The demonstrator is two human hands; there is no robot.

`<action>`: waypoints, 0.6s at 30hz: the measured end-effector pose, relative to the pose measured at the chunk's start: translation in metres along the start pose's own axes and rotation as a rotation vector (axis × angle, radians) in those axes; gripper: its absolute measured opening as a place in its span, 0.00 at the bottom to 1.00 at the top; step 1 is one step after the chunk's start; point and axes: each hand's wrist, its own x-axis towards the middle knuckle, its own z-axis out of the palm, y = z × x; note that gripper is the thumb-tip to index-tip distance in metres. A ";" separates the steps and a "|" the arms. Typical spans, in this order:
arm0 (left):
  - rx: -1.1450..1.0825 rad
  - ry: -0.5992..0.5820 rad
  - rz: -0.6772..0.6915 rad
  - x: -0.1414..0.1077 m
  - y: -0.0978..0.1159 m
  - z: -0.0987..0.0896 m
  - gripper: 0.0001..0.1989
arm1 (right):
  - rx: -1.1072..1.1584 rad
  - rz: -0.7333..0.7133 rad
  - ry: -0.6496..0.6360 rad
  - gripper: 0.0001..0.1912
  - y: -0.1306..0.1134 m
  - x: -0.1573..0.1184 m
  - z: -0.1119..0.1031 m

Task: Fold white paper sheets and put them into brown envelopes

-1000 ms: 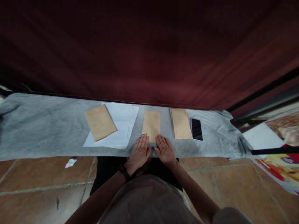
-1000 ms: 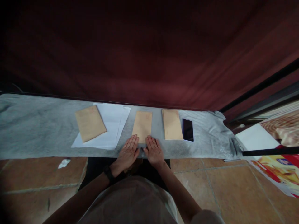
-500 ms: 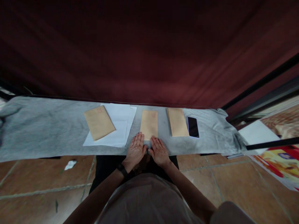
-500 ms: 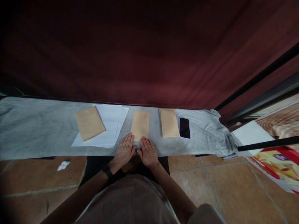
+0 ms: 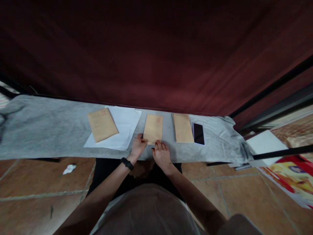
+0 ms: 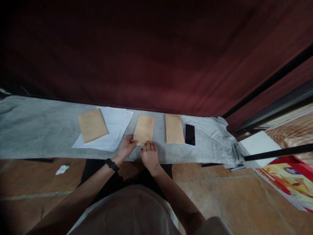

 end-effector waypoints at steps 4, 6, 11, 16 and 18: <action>-0.222 -0.020 -0.051 -0.004 0.011 0.002 0.14 | -0.025 0.029 -0.041 0.19 -0.002 0.011 -0.008; -0.300 -0.043 -0.048 -0.010 0.024 0.002 0.12 | -0.018 0.039 -0.036 0.18 -0.001 0.016 -0.012; -0.605 -0.102 -0.075 -0.022 0.058 0.000 0.17 | 0.216 0.148 0.025 0.16 0.017 0.023 -0.022; -0.824 -0.135 -0.249 -0.027 0.064 0.009 0.22 | 1.096 0.505 0.210 0.09 0.037 0.033 -0.024; -0.864 -0.207 -0.335 -0.030 0.060 0.016 0.22 | 1.507 0.582 0.241 0.11 0.035 0.033 -0.020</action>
